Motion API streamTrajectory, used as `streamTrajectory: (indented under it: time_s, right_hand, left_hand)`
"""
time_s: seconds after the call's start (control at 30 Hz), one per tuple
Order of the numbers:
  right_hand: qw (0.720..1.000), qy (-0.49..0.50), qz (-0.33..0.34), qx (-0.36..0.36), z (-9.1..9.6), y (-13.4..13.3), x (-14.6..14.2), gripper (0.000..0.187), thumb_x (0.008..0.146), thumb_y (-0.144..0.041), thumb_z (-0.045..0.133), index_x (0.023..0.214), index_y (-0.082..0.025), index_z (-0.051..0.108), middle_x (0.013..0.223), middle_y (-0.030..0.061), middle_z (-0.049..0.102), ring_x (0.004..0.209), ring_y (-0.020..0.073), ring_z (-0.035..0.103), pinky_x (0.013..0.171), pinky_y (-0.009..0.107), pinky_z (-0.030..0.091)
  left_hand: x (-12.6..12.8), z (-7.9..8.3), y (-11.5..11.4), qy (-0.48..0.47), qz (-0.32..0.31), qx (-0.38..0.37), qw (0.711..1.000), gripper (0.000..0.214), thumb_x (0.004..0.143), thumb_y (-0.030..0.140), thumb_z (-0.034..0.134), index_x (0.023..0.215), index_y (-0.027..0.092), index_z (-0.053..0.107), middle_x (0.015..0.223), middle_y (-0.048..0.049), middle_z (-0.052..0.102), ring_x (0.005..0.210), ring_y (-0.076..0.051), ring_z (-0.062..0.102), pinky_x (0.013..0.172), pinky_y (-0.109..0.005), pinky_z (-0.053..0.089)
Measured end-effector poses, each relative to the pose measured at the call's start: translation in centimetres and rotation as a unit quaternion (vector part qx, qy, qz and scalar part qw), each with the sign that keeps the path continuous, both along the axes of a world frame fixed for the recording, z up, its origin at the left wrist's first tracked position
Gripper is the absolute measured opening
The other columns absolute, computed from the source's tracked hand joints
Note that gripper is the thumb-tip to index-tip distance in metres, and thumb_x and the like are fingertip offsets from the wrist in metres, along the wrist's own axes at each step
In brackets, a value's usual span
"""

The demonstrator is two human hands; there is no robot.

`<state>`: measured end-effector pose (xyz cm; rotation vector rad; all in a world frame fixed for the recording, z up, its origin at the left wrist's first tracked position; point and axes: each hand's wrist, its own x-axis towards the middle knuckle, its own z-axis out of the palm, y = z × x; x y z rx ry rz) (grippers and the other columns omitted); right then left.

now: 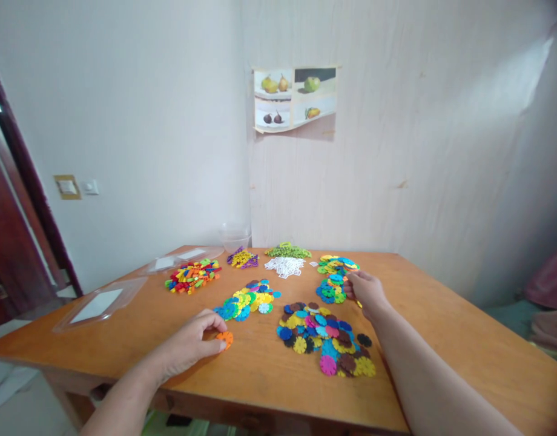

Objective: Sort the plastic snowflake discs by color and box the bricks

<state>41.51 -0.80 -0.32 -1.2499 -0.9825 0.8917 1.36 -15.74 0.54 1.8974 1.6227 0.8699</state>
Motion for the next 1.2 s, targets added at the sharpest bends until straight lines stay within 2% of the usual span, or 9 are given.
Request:
streamTrajectory:
  time_s: [0.13, 0.33, 0.47, 0.6, 0.77, 0.87, 0.93, 1.03, 1.2]
  right_hand:
    - [1.000, -0.031, 0.003, 0.002, 0.0, -0.2, -0.6, 0.011, 0.071, -0.026, 0.065, 0.074, -0.017, 0.060, 0.054, -0.0025, 0.056, 0.045, 0.0105, 0.052, 0.041, 0.020, 0.038]
    - [0.996, -0.077, 0.025, 0.026, 0.7, -1.1, -2.4, 0.015, 0.072, -0.031, 0.064, 0.075, -0.017, 0.064, 0.055, -0.0038, 0.058, 0.045, 0.0098, 0.052, 0.043, 0.019, 0.037]
    - [0.991, -0.093, 0.076, 0.050, 1.5, -2.6, -4.2, 0.020, 0.075, -0.037, 0.064, 0.075, -0.018, 0.063, 0.056, -0.0040, 0.058, 0.046, 0.0095, 0.052, 0.046, 0.020, 0.041]
    - [0.977, -0.111, 0.170, 0.070, 2.4, -4.5, -5.9, 0.023, 0.078, -0.041, 0.064, 0.075, -0.018, 0.060, 0.058, -0.0036, 0.059, 0.047, 0.0088, 0.052, 0.048, 0.019, 0.042]
    - [0.945, -0.145, 0.288, 0.062, 2.8, -6.1, -6.8, 0.028, 0.080, -0.046, 0.065, 0.075, -0.019, 0.060, 0.062, -0.0030, 0.062, 0.049, 0.0087, 0.054, 0.047, 0.018, 0.040]
    - [0.926, -0.159, 0.336, 0.059, 2.8, -6.4, -6.9, 0.028, 0.082, -0.046, 0.063, 0.078, -0.018, 0.064, 0.067, -0.0008, 0.068, 0.051, 0.0082, 0.054, 0.048, 0.018, 0.041]
    - [0.923, -0.154, 0.348, 0.053, 2.8, -6.4, -6.8, 0.026, 0.083, -0.044, 0.063, 0.081, -0.018, 0.065, 0.070, -0.0003, 0.070, 0.051, 0.0079, 0.054, 0.047, 0.017, 0.040]
    - [0.927, -0.137, 0.346, 0.045, 2.9, -6.4, -6.8, 0.024, 0.082, -0.041, 0.064, 0.081, -0.017, 0.065, 0.062, -0.0021, 0.066, 0.048, 0.0074, 0.053, 0.045, 0.016, 0.037]
    - [0.937, -0.100, 0.335, 0.026, 2.9, -5.7, -6.4, 0.021, 0.077, -0.037, 0.069, 0.077, -0.018, 0.062, 0.054, -0.0050, 0.059, 0.045, 0.0074, 0.050, 0.042, 0.016, 0.033]
  left_hand:
    - [0.5, 0.4, -0.5, -0.011, 0.015, -0.012, 1.000, 0.026, 0.069, 0.040, 0.069, 0.084, 0.020, 0.063, 0.092, -0.0018, 0.064, 0.091, -0.022, 0.059, 0.082, -0.030, 0.046]
    - [1.0, -0.1, -0.4, -0.096, 0.049, -0.025, 0.994, 0.029, 0.073, 0.046, 0.066, 0.079, 0.020, 0.054, 0.073, 0.0024, 0.059, 0.073, -0.017, 0.057, 0.069, -0.026, 0.044]
    - [1.8, -0.2, 0.7, -0.159, 0.088, 0.007, 0.983, 0.035, 0.074, 0.052, 0.067, 0.082, 0.019, 0.058, 0.076, -0.0001, 0.064, 0.075, -0.017, 0.060, 0.071, -0.027, 0.045]
    - [4.7, 0.6, 1.8, -0.186, 0.098, 0.029, 0.977, 0.038, 0.072, 0.053, 0.067, 0.087, 0.018, 0.062, 0.078, -0.0020, 0.066, 0.072, -0.017, 0.060, 0.068, -0.027, 0.046]
    - [9.9, 1.8, 3.3, -0.215, 0.027, 0.037, 0.976, 0.032, 0.075, 0.046, 0.066, 0.090, 0.018, 0.063, 0.079, -0.0020, 0.065, 0.070, -0.014, 0.058, 0.066, -0.026, 0.046]
    - [12.2, 2.1, 4.4, -0.227, -0.011, 0.048, 0.973, 0.029, 0.077, 0.043, 0.065, 0.092, 0.018, 0.063, 0.081, -0.0023, 0.065, 0.072, -0.014, 0.058, 0.067, -0.026, 0.046]
    - [13.2, 2.1, 5.1, -0.231, -0.028, 0.052, 0.971, 0.028, 0.078, 0.041, 0.065, 0.093, 0.017, 0.063, 0.083, -0.0026, 0.066, 0.075, -0.014, 0.058, 0.069, -0.025, 0.047]
    - [14.3, 2.2, 5.9, -0.235, -0.044, 0.059, 0.969, 0.027, 0.078, 0.040, 0.066, 0.092, 0.017, 0.064, 0.084, -0.0026, 0.066, 0.078, -0.015, 0.060, 0.071, -0.026, 0.048]
    - [14.6, 2.3, 6.7, -0.229, -0.044, 0.076, 0.969, 0.029, 0.078, 0.042, 0.065, 0.092, 0.017, 0.065, 0.084, -0.0026, 0.067, 0.078, -0.016, 0.061, 0.072, -0.027, 0.049]
